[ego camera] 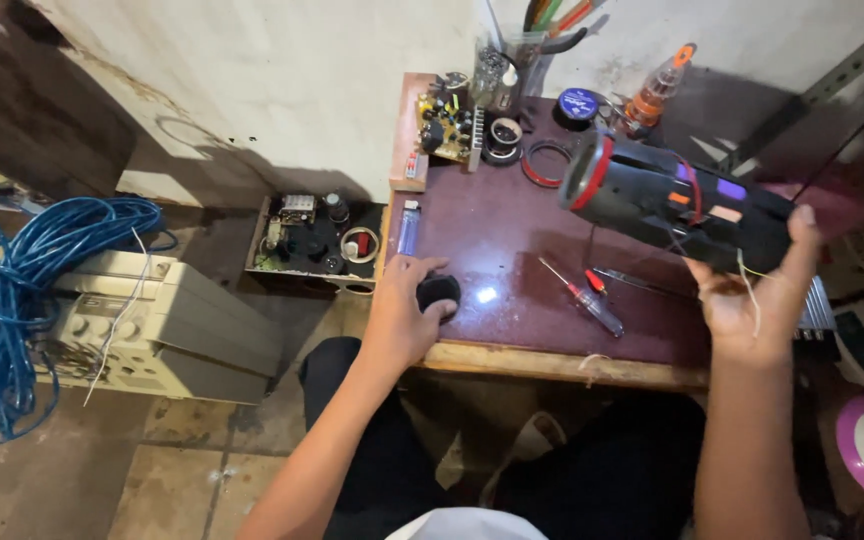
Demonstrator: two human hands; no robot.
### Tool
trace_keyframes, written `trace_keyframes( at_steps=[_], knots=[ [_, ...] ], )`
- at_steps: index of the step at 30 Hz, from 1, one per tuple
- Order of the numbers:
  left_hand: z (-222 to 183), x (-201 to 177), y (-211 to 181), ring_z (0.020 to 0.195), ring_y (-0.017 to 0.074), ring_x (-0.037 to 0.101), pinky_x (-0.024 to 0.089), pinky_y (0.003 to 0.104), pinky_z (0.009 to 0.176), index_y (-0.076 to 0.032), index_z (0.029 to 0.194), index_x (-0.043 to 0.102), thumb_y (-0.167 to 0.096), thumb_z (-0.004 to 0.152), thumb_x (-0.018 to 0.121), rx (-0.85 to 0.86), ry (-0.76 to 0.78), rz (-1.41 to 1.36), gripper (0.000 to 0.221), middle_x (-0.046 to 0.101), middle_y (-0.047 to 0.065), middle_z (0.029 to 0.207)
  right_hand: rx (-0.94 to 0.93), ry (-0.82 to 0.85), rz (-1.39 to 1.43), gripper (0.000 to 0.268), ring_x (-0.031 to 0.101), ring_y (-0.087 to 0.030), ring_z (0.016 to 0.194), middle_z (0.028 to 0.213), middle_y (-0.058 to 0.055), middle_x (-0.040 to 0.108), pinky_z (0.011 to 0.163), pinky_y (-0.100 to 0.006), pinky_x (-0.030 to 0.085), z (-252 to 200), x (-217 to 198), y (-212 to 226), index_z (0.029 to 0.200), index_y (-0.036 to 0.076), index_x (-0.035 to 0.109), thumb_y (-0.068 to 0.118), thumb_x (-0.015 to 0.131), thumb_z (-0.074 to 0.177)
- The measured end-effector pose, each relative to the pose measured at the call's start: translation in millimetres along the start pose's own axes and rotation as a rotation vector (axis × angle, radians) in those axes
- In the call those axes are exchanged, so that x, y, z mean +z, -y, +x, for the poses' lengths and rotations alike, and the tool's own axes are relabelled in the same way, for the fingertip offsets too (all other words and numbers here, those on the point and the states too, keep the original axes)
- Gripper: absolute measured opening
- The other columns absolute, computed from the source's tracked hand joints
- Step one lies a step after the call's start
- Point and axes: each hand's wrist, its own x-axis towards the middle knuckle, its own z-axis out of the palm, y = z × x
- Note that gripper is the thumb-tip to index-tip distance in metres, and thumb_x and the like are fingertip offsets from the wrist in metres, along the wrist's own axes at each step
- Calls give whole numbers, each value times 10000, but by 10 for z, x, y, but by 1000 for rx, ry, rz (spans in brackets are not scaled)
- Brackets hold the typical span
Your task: The person is disassembling a portable speaker, specifically removing the speaker driver from the housing using a screwdriver.
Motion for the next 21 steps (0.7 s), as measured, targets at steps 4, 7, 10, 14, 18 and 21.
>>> trace_keyframes(
  at_steps=[4, 7, 10, 14, 18, 21],
  knots=[
    [87, -130, -144, 1177, 303, 647, 483, 407, 1058, -88, 1265, 692, -11, 870, 693, -40, -21, -141, 402, 692, 128, 1244, 17, 91, -12, 498, 799, -208, 1058, 1157, -6, 812, 809, -429, 681, 49, -131, 124, 1150, 216, 766, 439, 822, 709],
    [166, -269, -244, 1210, 290, 700, 520, 387, 1115, -81, 1271, 684, 61, 871, 669, -177, -58, -325, 424, 715, 157, 1281, -16, 37, -15, 479, 802, -211, 1105, 1184, 1, 814, 854, -447, 690, 19, -118, 197, 1143, 211, 771, 453, 765, 730],
    [262, -377, -227, 986, 215, 778, 661, 293, 916, -44, 1240, 694, 61, 836, 748, -222, -153, -510, 421, 709, 118, 1050, -63, -59, -21, 516, 822, -222, 1026, 1121, -5, 826, 799, -435, 706, 35, -123, 254, 1101, 198, 785, 487, 758, 675],
    [415, -440, -343, 838, 106, 730, 622, 240, 801, -96, 1051, 762, -28, 807, 808, -296, -221, -433, 257, 780, 38, 945, -51, -60, 124, 575, 819, -276, 1143, 1183, -64, 834, 941, -520, 701, 18, -128, 309, 1147, 145, 800, 408, 811, 636],
    [715, -204, -404, 900, 171, 764, 609, 311, 875, -131, 994, 808, -110, 822, 798, 0, -199, -155, 174, 816, 32, 995, -57, -153, 160, 679, 830, -295, 1098, 1168, -102, 846, 902, -515, 703, 63, -174, 321, 1169, 127, 796, 421, 825, 557],
    [1129, 139, -609, 1075, 230, 735, 530, 397, 1037, -132, 1039, 798, -104, 849, 774, 77, -103, -163, 193, 802, 60, 1113, -26, -133, 184, 622, 819, -280, 1076, 1124, -98, 839, 885, -475, 691, 102, -230, 329, 1112, 98, 792, 413, 827, 577]
  ],
)
